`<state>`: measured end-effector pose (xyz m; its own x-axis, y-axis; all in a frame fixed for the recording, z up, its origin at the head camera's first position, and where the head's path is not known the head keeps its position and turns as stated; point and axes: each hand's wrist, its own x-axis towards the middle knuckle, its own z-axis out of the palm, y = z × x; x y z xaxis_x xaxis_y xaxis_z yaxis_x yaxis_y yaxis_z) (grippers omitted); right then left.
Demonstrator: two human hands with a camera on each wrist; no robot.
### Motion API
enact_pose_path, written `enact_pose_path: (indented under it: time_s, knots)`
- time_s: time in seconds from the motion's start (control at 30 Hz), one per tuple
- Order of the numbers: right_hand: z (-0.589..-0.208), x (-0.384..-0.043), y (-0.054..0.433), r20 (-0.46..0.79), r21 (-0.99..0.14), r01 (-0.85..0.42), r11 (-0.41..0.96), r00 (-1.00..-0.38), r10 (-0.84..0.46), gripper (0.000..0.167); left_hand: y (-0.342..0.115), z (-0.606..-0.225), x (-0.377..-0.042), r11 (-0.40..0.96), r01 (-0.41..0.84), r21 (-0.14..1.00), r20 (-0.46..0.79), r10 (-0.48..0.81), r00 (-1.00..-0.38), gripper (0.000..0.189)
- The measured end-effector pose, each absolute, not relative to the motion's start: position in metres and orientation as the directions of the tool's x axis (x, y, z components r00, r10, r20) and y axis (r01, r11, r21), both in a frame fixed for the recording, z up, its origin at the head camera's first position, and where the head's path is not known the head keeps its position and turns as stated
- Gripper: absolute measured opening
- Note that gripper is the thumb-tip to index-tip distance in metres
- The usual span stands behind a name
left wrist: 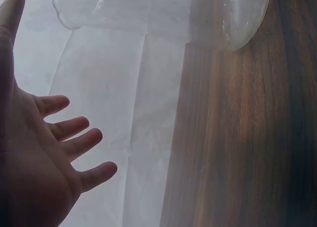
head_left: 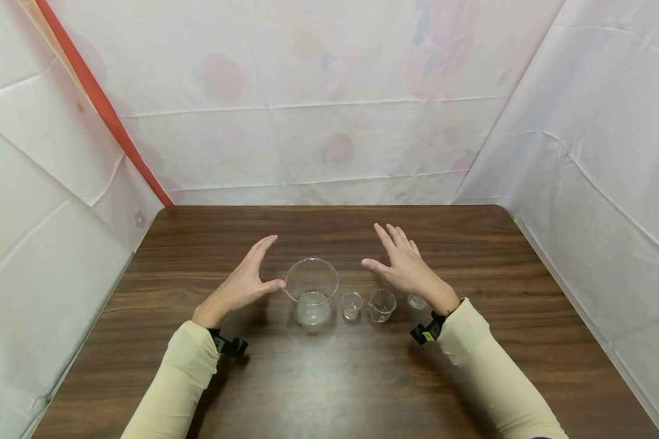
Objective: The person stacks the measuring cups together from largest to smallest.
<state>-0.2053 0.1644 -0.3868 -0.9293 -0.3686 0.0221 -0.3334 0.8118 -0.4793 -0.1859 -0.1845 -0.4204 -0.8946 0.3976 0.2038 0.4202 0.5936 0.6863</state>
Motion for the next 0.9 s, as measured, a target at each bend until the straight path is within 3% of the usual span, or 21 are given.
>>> enact_pose_path:
  time_s: [0.5,0.9]
  knots:
    - [-0.391,-0.199,0.156,0.033,-0.466,-0.401,0.788,-0.899,-0.437,0.091,-0.181,-0.419,-0.183,0.595,0.406,0.693,0.162,0.42,-0.893,0.108]
    - [-0.391,-0.194,0.148,0.045,-0.46,-0.452,0.764,-0.871,-0.488,0.099,-0.179,-0.419,-0.181,0.609,0.41,0.679,0.154,0.428,-0.891,0.113]
